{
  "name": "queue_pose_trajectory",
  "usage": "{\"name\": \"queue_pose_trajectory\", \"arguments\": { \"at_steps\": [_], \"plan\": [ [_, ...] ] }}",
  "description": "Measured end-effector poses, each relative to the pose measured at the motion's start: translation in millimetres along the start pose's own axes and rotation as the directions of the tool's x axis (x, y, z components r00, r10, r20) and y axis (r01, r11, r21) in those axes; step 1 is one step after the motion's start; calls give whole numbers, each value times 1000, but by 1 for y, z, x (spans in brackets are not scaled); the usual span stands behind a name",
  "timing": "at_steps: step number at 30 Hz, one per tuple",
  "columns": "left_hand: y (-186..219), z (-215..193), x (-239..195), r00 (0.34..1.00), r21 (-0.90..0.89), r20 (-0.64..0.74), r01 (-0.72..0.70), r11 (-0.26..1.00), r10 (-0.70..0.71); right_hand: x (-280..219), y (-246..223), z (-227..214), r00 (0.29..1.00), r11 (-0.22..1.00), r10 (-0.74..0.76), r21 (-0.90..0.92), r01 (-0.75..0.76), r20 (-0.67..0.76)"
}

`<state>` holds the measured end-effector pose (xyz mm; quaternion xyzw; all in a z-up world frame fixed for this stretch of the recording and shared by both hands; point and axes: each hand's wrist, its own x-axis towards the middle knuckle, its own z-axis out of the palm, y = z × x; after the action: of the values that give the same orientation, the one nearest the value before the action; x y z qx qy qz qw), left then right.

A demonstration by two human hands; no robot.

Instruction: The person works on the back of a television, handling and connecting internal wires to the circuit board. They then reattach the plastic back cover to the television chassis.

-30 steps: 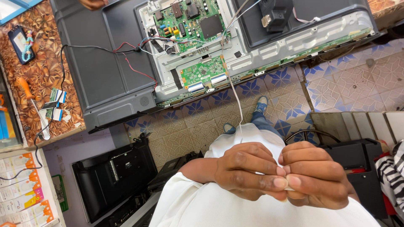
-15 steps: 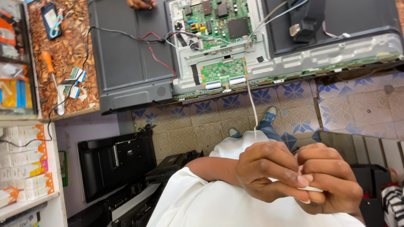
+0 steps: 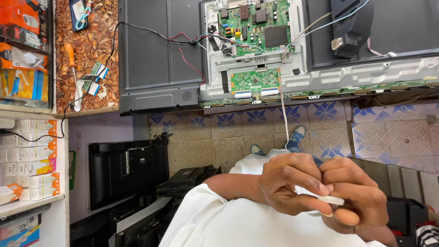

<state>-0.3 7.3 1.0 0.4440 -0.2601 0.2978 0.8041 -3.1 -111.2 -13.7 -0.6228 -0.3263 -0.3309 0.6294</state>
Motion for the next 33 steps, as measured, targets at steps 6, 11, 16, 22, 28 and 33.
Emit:
{"name": "queue_pose_trajectory", "arguments": {
  "at_steps": [6,11,16,22,28,33],
  "plan": [
    [3,2,5,994,8,-78,-82,997,83,11,-15,-2,983,996,72,47,-81,169],
    [12,9,17,950,16,-163,-266,964,265,33,-29,3,946,995,-64,89,38,316],
    [25,14,18,955,23,-154,-255,967,255,42,-50,-1,933,999,38,-26,-30,358],
    [30,10,16,954,54,-100,-278,959,282,51,-59,-18,843,996,32,51,-70,537],
    [32,4,23,938,-17,-78,-340,940,337,41,-55,12,927,999,-36,47,20,374],
    [33,-3,21,939,-26,-16,-343,939,343,42,-57,16,937,998,-46,46,32,345]
  ]
}}
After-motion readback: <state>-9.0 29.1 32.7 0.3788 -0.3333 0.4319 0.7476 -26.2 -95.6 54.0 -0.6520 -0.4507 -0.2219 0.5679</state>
